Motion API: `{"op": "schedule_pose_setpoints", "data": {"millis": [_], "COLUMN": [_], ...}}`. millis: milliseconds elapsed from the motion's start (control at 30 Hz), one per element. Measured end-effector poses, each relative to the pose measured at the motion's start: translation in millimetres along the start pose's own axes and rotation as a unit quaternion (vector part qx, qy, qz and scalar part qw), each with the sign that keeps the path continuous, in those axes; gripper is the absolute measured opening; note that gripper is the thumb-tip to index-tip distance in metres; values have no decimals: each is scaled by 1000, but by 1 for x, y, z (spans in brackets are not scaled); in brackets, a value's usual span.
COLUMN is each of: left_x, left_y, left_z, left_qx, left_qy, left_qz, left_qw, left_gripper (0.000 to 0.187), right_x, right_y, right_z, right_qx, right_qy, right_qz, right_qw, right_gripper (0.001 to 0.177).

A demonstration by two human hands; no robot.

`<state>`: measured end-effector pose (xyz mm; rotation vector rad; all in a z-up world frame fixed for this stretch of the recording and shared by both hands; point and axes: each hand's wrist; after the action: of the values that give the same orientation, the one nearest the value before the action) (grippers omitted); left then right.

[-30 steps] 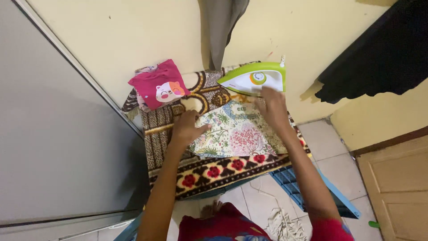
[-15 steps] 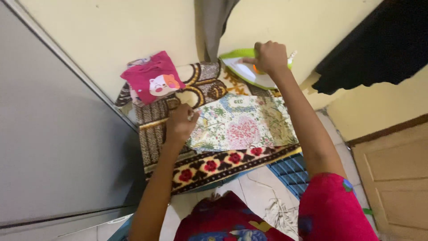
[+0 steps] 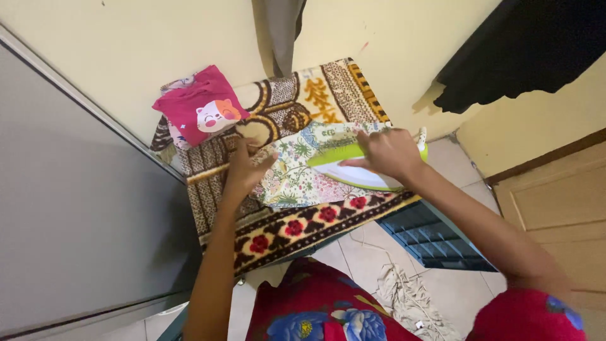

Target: The person irons and folds a floral patterned shirt and a pink shirt on a padded surface, then places them inside a wardrobe.

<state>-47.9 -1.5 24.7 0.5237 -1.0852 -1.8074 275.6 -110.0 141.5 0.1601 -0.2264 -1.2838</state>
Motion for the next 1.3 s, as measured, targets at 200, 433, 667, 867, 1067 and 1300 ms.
{"op": "schedule_pose_setpoints", "data": {"millis": [200,433,667,867,1067,1300], "left_x": [-3,5,6,9,12,13], "left_y": [-46,-40,-48,-38,-27,-36], "left_z": [5,15,15,16,13,15], "left_qx": [64,65,40,31,19,1], "left_qy": [-39,-21,-29,-16,-36,-31], "left_qz": [-64,-79,-86,-42,11,-46], "left_qw": [995,995,995,999,999,998], "left_gripper": [85,85,86,76,74,61], "right_x": [-42,-45,-67,-81,-64,-27], "right_y": [6,-16,-35,-45,-51,10], "right_z": [-12,9,1,12,14,13], "right_qx": [-22,3,-27,-19,17,19], "right_qy": [32,-52,-47,61,-54,-91], "right_qz": [-70,106,48,105,68,50], "right_qw": [997,993,997,992,996,994], "right_gripper": [80,82,85,82,86,82]}}
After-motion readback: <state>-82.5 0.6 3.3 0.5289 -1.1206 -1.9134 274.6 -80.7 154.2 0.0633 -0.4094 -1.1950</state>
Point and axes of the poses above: each hand's wrist, its own x-axis away from the middle knuckle, its own z-axis out of the back of the hand, y = z × x, and after that the axes turned 15 degrees about -y, right-handed
